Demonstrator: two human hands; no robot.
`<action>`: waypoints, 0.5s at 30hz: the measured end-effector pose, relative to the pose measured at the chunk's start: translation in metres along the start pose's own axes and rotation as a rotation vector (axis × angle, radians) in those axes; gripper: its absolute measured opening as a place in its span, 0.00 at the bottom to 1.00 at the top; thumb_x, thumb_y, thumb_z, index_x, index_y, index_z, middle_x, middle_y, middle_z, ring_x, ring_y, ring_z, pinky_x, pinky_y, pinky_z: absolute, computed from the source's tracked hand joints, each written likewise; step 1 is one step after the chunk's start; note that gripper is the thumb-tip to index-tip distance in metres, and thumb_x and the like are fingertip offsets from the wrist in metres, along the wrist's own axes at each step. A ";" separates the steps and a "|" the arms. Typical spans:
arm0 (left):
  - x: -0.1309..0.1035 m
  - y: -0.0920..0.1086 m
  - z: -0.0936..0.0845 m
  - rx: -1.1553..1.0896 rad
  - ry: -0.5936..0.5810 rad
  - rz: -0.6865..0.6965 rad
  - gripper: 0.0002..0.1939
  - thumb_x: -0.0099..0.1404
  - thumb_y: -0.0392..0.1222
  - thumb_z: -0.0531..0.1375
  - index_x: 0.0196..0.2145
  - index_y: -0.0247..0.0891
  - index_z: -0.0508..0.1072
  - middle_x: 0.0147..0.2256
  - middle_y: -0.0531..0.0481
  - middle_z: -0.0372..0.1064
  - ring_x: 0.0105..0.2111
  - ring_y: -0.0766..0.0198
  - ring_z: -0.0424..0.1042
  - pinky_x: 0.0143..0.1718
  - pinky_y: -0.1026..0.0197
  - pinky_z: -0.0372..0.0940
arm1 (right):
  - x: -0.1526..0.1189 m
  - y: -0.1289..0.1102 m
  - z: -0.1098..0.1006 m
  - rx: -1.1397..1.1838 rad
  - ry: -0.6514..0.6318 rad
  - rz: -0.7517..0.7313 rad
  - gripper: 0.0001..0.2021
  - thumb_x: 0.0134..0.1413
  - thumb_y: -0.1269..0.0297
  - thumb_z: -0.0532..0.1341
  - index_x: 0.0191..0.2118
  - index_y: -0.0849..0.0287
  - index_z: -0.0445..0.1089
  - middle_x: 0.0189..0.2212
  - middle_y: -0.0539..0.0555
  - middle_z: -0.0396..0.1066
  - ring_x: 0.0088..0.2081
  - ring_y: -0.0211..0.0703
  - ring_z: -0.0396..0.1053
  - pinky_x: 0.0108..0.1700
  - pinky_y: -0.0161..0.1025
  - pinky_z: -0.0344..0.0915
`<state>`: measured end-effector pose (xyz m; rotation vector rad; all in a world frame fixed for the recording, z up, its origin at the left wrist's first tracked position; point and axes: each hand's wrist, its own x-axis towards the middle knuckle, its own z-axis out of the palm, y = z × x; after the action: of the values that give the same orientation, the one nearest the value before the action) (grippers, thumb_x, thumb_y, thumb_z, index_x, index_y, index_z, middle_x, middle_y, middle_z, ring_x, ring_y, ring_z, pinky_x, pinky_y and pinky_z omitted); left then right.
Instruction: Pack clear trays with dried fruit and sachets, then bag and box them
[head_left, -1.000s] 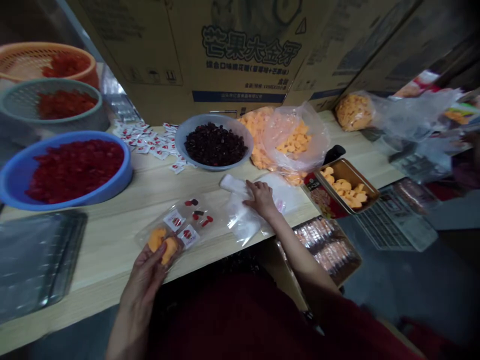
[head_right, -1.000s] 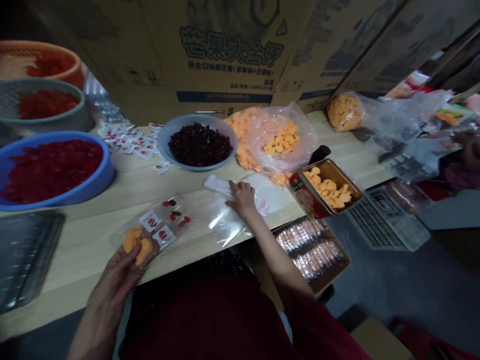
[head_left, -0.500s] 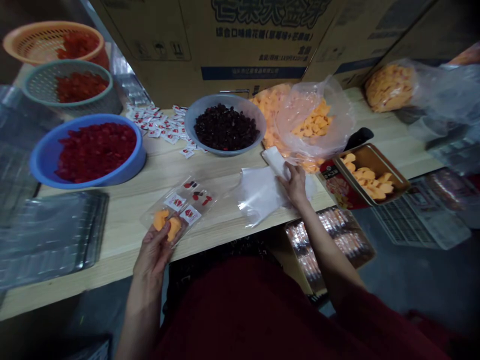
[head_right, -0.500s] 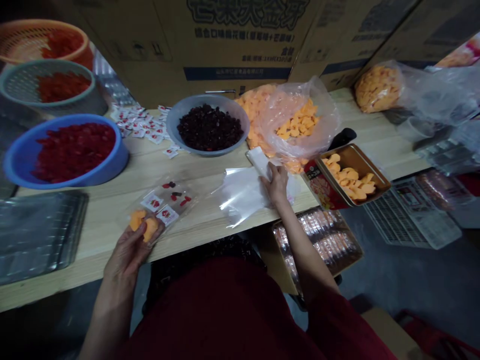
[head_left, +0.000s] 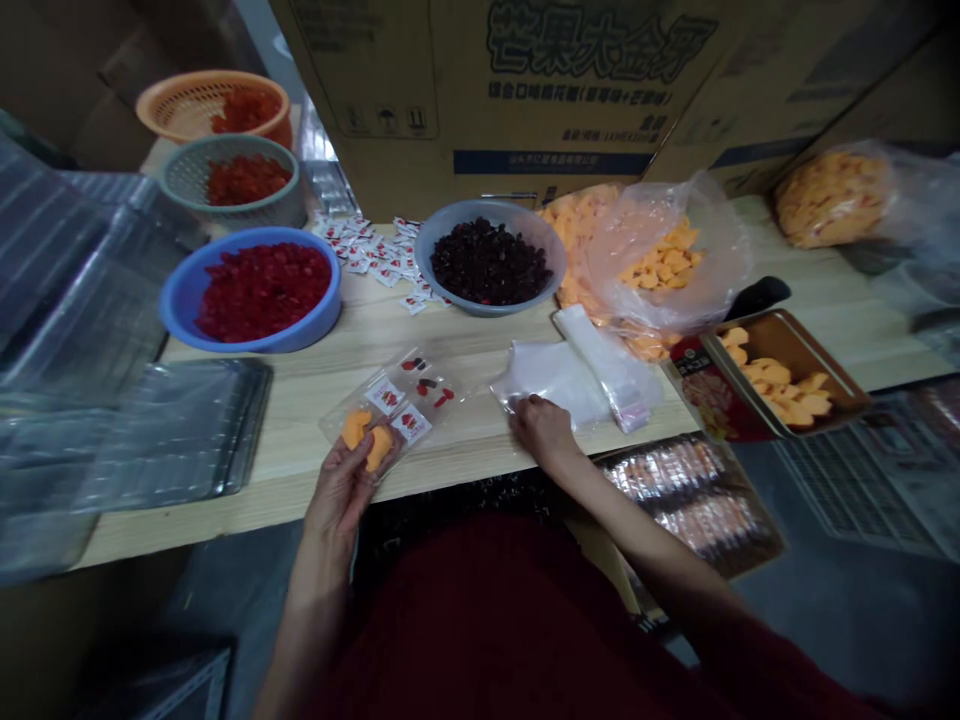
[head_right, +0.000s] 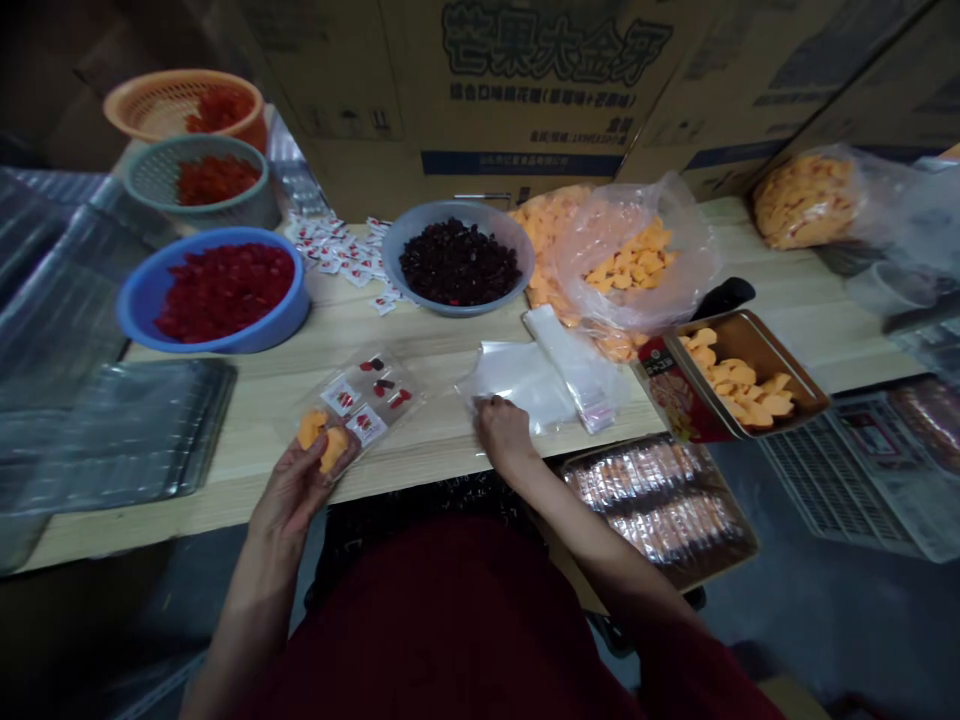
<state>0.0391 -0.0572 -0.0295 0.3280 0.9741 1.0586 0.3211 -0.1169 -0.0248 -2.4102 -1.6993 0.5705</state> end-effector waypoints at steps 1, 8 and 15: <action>-0.001 -0.001 -0.002 -0.007 -0.004 -0.002 0.19 0.55 0.29 0.69 0.45 0.33 0.76 0.44 0.43 0.78 0.39 0.58 0.79 0.44 0.57 0.77 | 0.004 0.004 -0.005 0.037 -0.010 0.006 0.07 0.57 0.71 0.58 0.35 0.61 0.74 0.37 0.62 0.75 0.40 0.51 0.72 0.39 0.40 0.62; -0.002 -0.009 -0.008 -0.020 -0.027 -0.029 0.17 0.56 0.28 0.67 0.45 0.32 0.75 0.43 0.43 0.78 0.39 0.59 0.79 0.43 0.58 0.77 | 0.023 0.037 -0.011 0.409 0.003 0.012 0.04 0.49 0.67 0.60 0.27 0.60 0.70 0.25 0.51 0.73 0.28 0.39 0.68 0.32 0.34 0.61; 0.005 -0.016 0.005 0.003 -0.077 -0.051 0.18 0.55 0.31 0.69 0.45 0.32 0.76 0.43 0.43 0.78 0.38 0.59 0.79 0.40 0.63 0.77 | 0.031 0.046 -0.001 0.746 0.046 0.028 0.14 0.45 0.53 0.63 0.22 0.58 0.65 0.19 0.48 0.66 0.22 0.35 0.58 0.26 0.34 0.57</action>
<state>0.0536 -0.0596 -0.0400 0.3431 0.9106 0.9913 0.3708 -0.1040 -0.0455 -1.8825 -1.1409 0.9383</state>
